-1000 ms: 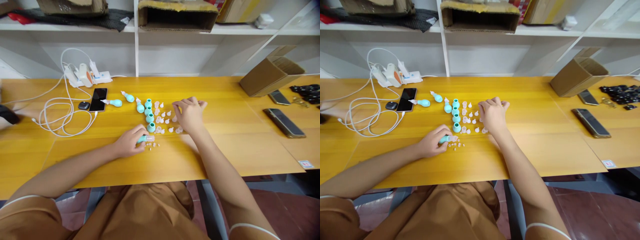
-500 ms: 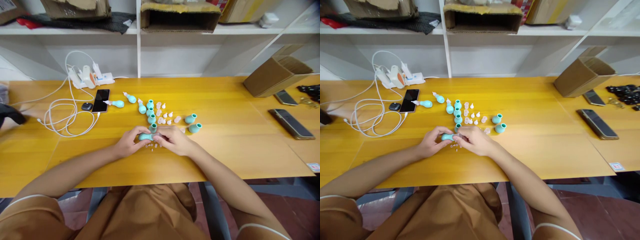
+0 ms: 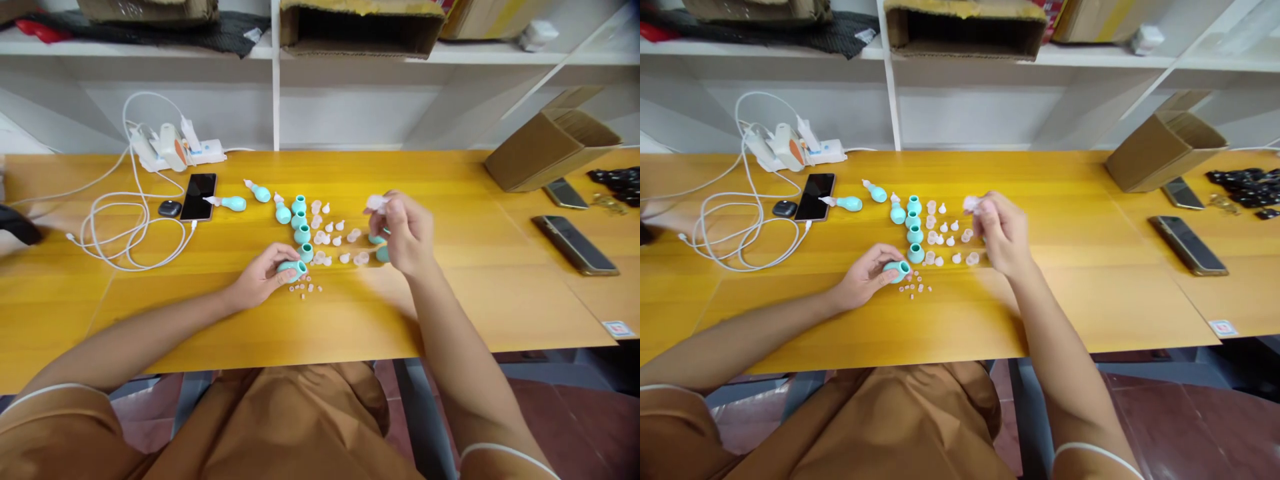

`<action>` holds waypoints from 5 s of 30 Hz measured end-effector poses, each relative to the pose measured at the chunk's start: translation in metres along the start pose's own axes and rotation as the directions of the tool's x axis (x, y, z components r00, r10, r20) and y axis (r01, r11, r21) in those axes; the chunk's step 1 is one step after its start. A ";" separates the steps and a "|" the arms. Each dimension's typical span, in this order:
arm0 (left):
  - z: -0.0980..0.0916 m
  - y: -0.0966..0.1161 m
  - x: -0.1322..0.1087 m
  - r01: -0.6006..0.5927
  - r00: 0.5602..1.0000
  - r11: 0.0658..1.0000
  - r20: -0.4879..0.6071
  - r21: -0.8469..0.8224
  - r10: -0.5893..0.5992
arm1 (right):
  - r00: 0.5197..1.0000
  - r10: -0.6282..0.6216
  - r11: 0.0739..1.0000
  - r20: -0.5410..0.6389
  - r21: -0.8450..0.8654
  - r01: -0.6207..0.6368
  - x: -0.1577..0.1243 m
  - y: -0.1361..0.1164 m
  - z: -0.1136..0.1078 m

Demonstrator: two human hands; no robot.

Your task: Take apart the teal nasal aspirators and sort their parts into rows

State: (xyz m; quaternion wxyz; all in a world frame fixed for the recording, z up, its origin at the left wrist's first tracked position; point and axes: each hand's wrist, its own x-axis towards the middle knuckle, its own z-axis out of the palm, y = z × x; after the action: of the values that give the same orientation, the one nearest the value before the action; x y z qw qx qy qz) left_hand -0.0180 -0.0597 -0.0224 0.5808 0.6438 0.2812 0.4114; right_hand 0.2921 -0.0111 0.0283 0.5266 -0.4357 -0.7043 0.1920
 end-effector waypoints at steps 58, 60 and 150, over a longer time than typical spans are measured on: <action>-0.058 -0.003 0.038 0.040 0.986 0.435 -0.106 0.900 0.131 | 0.996 -0.007 0.807 0.087 -0.588 0.057 0.025 0.086 -0.038; -0.058 -0.008 0.040 0.026 0.994 0.387 -0.064 0.922 0.087 | 0.990 0.030 0.815 0.139 -0.576 0.056 0.025 0.095 -0.037; -0.016 0.005 0.010 -0.342 0.939 0.593 0.240 0.729 0.248 | 0.568 -0.394 0.799 0.723 -0.036 0.600 -0.031 -0.019 0.034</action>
State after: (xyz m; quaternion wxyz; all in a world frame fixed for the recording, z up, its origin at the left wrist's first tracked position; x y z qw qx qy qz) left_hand -0.0275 -0.0438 -0.0158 0.1947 0.8869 0.2837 0.3081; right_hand 0.2553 -0.0404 0.0114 0.1950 -0.1840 -0.9601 0.0798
